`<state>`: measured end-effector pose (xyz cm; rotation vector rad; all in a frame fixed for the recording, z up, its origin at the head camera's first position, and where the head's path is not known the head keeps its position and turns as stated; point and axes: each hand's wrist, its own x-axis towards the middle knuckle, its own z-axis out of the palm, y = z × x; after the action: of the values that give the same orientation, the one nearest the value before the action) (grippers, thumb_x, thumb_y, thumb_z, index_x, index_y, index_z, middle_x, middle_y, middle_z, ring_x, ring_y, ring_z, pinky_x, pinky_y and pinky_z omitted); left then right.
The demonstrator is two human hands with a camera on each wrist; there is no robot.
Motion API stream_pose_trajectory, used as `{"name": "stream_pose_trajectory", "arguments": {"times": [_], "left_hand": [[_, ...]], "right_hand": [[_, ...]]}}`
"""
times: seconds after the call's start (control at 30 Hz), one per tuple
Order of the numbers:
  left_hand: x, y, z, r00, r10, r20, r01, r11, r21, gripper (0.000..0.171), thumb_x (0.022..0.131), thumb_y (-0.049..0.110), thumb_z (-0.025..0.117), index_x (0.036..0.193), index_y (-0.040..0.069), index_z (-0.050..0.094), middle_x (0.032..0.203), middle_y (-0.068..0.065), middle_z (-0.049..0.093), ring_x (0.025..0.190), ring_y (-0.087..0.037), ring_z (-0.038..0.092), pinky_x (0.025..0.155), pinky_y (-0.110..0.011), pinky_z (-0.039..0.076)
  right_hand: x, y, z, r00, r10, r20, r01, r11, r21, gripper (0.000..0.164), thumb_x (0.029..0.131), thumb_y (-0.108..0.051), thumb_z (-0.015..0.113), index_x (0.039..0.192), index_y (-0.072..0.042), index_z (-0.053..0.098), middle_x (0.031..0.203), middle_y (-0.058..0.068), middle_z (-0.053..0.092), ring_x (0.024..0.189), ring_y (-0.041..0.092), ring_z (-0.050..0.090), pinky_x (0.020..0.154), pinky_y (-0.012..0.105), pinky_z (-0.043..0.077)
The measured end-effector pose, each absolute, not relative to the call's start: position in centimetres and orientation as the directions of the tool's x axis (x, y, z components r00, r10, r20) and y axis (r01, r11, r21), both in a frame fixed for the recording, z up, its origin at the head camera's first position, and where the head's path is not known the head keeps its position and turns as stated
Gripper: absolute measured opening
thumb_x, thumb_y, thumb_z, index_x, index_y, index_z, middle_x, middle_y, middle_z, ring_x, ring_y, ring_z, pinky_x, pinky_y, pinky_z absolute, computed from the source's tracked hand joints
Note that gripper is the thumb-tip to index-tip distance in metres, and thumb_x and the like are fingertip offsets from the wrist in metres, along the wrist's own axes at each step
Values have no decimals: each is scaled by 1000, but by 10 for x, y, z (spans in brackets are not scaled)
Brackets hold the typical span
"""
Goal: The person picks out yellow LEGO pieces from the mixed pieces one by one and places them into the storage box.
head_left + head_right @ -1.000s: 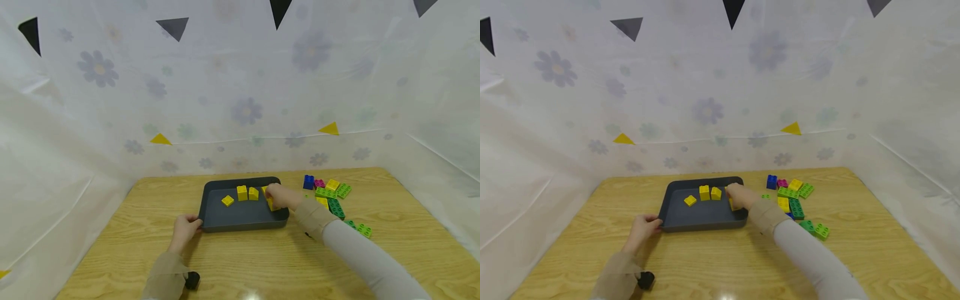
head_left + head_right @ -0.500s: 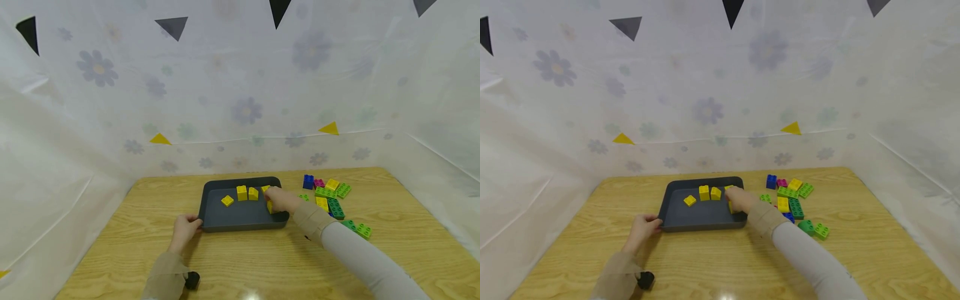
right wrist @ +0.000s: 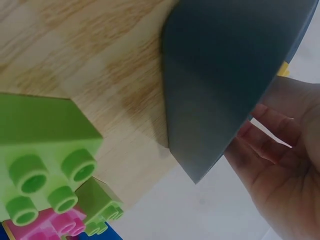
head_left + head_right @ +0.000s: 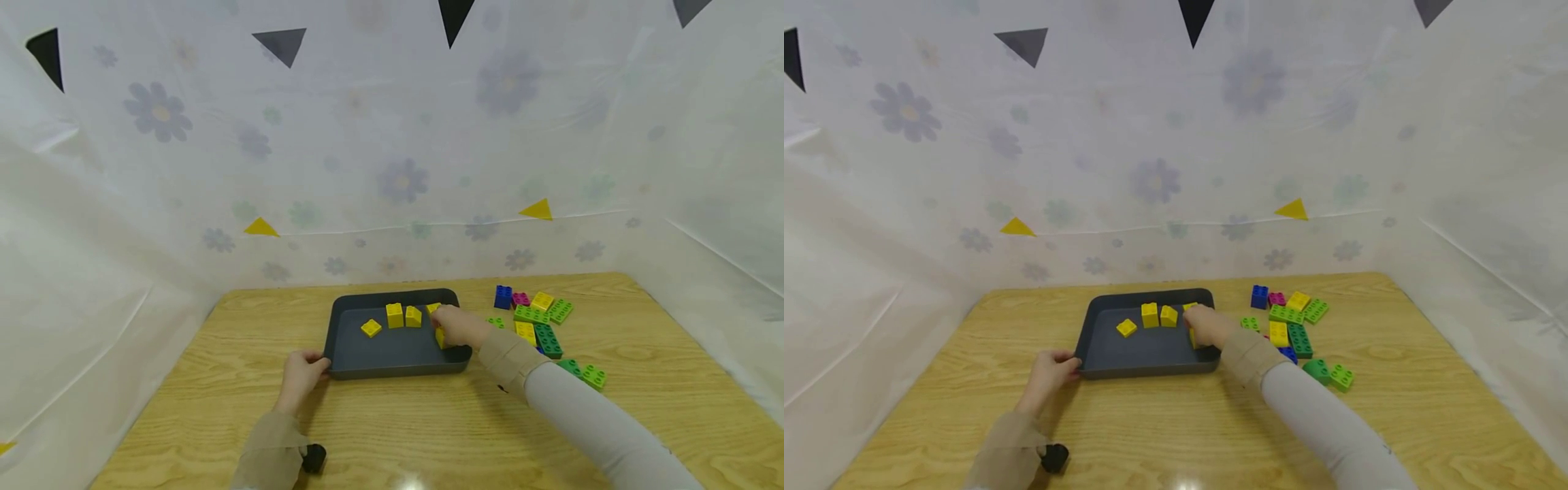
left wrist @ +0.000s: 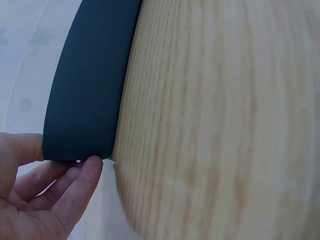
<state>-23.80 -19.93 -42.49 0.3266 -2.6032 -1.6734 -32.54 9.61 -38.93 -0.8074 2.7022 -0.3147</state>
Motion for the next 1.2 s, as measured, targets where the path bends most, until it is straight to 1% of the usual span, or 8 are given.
{"name": "stream_pose_trajectory", "arguments": {"times": [0.23, 0.4, 0.53, 0.63, 0.7, 0.77, 1.03, 1.2], "left_hand": [[-239, -199, -426, -976, -196, -92, -161, 375, 913, 24, 84, -4, 54, 101, -21, 58, 95, -31, 60, 73, -25, 66, 65, -33, 58], [-239, -200, -427, -976, -197, -90, -159, 371, 915, 23, 84, -4, 54, 100, -20, 58, 95, -31, 60, 73, -24, 65, 66, -33, 58], [-239, -201, -428, -977, -194, -91, -160, 373, 914, 24, 84, -4, 54, 101, -20, 58, 96, -31, 60, 73, -23, 65, 67, -34, 58], [-240, -202, -428, -977, -191, -93, -161, 374, 913, 24, 84, -4, 53, 102, -20, 58, 97, -32, 59, 74, -24, 65, 67, -34, 58], [-240, -203, -428, -977, -192, -96, -164, 376, 912, 24, 85, -4, 53, 103, -20, 58, 98, -32, 59, 75, -24, 65, 67, -34, 58], [-240, -203, -428, -977, -192, -97, -164, 377, 911, 24, 85, -4, 53, 103, -19, 58, 98, -32, 59, 75, -24, 65, 67, -33, 58], [-241, -202, -428, -975, -200, -94, -165, 373, 913, 24, 84, -4, 53, 103, -20, 57, 97, -32, 59, 74, -25, 65, 66, -33, 58], [-240, -202, -427, -975, -200, -93, -163, 372, 914, 24, 84, -4, 53, 102, -20, 57, 96, -31, 59, 75, -25, 65, 66, -32, 58]], "right_hand": [[-323, 99, -382, -795, -572, -199, -496, 804, -329, 43, 78, 2, 68, 118, -2, 54, 117, 19, 51, 95, 28, 53, 76, 37, 51], [-323, 106, -367, -794, -603, -80, -547, 764, -342, 52, 85, -21, 65, 130, -6, 45, 132, 21, 41, 111, 35, 49, 89, 46, 47], [-322, 113, -352, -801, -598, 27, -575, 755, -314, 63, 87, -31, 62, 141, -13, 35, 144, 21, 28, 122, 39, 41, 91, 49, 46], [-322, 120, -345, -784, -607, 132, -620, 753, -218, 69, 86, -35, 61, 144, -17, 28, 148, 19, 22, 129, 39, 31, 102, 53, 35], [-323, 124, -344, -765, -613, 201, -642, 752, -149, 71, 86, -39, 61, 145, -17, 28, 148, 18, 21, 133, 38, 23, 109, 54, 22], [-324, 128, -342, -758, -607, 239, -643, 758, -111, 71, 86, -41, 59, 145, -18, 27, 149, 18, 20, 135, 37, 20, 112, 54, 15], [-325, 152, -338, -797, -543, 263, -590, 794, -149, 69, 88, -38, 58, 145, -16, 28, 148, 20, 20, 134, 38, 20, 112, 53, 12], [-326, 172, -342, -815, -508, 279, -569, 794, -214, 68, 87, -29, 62, 143, -9, 30, 146, 25, 21, 131, 44, 21, 109, 57, 18]]}}
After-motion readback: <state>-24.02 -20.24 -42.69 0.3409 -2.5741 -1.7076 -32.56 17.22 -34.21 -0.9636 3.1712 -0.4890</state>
